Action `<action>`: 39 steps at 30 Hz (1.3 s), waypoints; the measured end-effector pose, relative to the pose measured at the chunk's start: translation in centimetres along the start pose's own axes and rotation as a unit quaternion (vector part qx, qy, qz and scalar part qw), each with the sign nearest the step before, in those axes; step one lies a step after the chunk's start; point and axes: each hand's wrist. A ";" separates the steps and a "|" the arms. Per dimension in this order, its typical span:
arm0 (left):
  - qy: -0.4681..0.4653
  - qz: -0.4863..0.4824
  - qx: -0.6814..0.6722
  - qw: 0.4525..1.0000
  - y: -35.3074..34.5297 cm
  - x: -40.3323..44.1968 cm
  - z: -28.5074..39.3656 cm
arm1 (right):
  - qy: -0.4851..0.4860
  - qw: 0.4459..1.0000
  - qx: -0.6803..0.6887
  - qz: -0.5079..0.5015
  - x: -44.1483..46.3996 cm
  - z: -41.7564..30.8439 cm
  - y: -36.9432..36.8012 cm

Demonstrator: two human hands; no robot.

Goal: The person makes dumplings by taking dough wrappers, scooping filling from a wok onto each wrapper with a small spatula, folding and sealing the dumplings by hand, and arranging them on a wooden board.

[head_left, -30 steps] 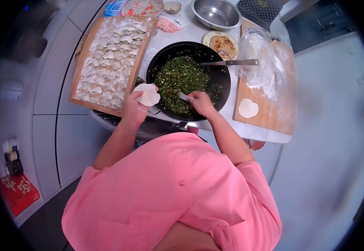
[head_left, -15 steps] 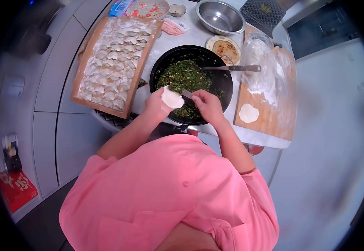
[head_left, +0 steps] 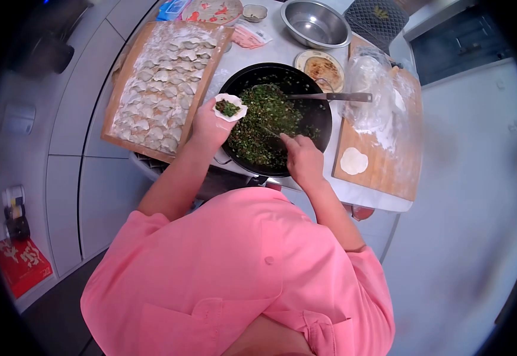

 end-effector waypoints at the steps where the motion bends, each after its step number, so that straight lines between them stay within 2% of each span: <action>1: -0.009 0.005 0.004 1.000 0.4 0.0 0.2 | -0.043 0.999 0.012 0.013 0.3 1.0 -1.0; 2: -0.019 0.010 0.008 1.000 0.9 0.0 0.4 | -0.043 0.999 0.012 0.013 0.5 1.8 -1.9; 4: -0.011 -0.010 -0.021 1.000 1.4 0.2 -0.1 | -0.142 0.987 0.055 -0.049 1.0 3.0 -3.5; 5: -0.009 -0.017 -0.031 0.999 1.4 0.2 -0.1 | -0.138 0.983 0.116 -0.031 1.0 4.0 -4.7; 6: 0.067 0.010 -0.131 0.989 1.1 0.0 0.4 | -0.137 0.983 0.115 -0.031 1.4 4.2 -5.0; 7: 0.143 0.038 -0.228 0.962 1.0 -0.1 0.7 | -0.230 0.935 0.261 -0.063 1.7 4.3 -5.3; 8: 0.143 0.039 -0.229 0.962 1.3 -0.5 0.4 | -0.316 0.856 0.398 -0.093 1.8 4.4 -5.5; 9: 0.079 0.021 -0.110 0.991 1.7 -1.0 0.0 | -0.312 0.831 0.451 -0.092 1.9 4.4 -5.5; 10: 0.047 0.010 -0.050 0.998 2.0 -1.2 -0.3 | -0.312 0.831 0.450 -0.093 1.8 4.5 -5.3; 11: 0.014 0.003 0.010 1.000 2.2 -1.5 -0.7 | -0.331 0.803 0.487 -0.088 1.8 4.5 -4.9; 12: 0.016 0.000 0.003 1.000 2.5 -1.5 -0.8 | -0.349 0.773 0.523 -0.084 1.9 4.3 -4.2; 15: 0.023 -0.018 0.000 1.000 2.5 -2.2 -0.7 | -0.351 0.759 0.544 -0.072 2.1 3.2 -1.9; 19: 0.003 -0.075 0.021 0.997 1.2 -2.8 -1.3 | -0.304 0.792 0.528 -0.034 2.2 1.9 0.0; 23: 0.065 -0.103 -0.021 0.992 -1.8 -2.6 -0.6 | -0.299 0.821 0.487 -0.014 2.1 0.1 1.1; 25: 0.112 -0.100 -0.064 0.987 -3.0 -2.6 0.3 | -0.129 0.930 0.339 0.052 1.6 -0.3 0.4; 26: 0.135 -0.094 -0.088 0.982 -3.6 -2.6 0.9 | -0.130 0.930 0.339 0.053 1.4 -0.6 0.6; 28: 0.187 -0.065 -0.152 0.968 -4.7 -2.8 2.4 | -0.058 0.982 0.175 0.041 1.3 -2.0 1.5; 31: 0.226 -0.023 -0.202 0.953 -5.3 -2.6 3.1 | -0.025 0.986 0.149 0.064 0.9 -1.9 1.1; 35: 0.119 -0.094 -0.032 0.988 -4.5 -2.8 2.2 | 0.037 0.990 0.118 0.072 0.3 -2.0 0.6; 37: 0.188 -0.018 -0.149 0.971 -5.7 -3.4 4.2 | 0.054 0.991 0.096 0.069 0.1 -2.2 0.3; 38: 0.187 -0.018 -0.149 0.971 -5.1 -3.3 3.4 | 0.071 0.993 0.074 0.066 0.0 -2.3 0.2; 39: 0.098 -0.068 -0.072 0.990 -4.5 -3.1 2.5 | 0.085 0.993 0.060 0.059 0.0 -2.3 0.1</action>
Point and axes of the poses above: each hand's wrist, its own x-axis towards the middle knuckle, its own y-axis out of the back of the hand, z = x × y, and after that the axes turned 15 degrees about x, right-handed
